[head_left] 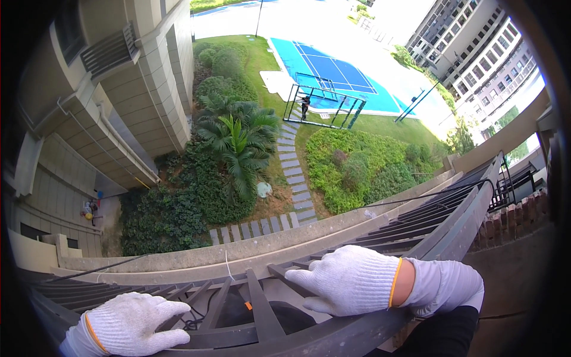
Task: The person ties a thin white cord to the metal slats of a balcony railing. They use their hands to thread the cord through the bars and secure it with multiple knots.
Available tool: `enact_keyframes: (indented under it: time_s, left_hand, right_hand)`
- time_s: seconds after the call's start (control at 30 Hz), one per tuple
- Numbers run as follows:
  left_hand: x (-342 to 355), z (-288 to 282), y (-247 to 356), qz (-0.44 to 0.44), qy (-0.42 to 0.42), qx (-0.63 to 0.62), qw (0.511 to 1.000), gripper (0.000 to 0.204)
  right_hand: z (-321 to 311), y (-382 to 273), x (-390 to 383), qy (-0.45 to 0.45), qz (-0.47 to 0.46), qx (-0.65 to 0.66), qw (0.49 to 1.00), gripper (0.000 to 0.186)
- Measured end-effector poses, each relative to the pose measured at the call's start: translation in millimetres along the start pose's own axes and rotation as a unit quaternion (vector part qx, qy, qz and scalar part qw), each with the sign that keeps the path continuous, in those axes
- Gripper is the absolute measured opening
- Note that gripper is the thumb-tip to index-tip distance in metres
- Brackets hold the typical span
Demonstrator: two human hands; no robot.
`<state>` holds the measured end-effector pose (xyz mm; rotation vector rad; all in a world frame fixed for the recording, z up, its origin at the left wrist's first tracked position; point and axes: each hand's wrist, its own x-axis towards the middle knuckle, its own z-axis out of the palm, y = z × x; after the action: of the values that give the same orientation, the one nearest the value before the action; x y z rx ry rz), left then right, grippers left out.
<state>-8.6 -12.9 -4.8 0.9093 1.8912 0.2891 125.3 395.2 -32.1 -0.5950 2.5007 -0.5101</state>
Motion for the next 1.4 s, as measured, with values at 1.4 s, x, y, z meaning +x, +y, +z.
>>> enact_keyframes:
  time_s: [1.4]
  left_hand:
    - [-4, -4, -7, 0.016, -0.002, 0.000, 1.000, 0.073]
  right_hand:
    - [-9, -7, 8, -0.021, 0.011, -0.005, 1.000, 0.052]
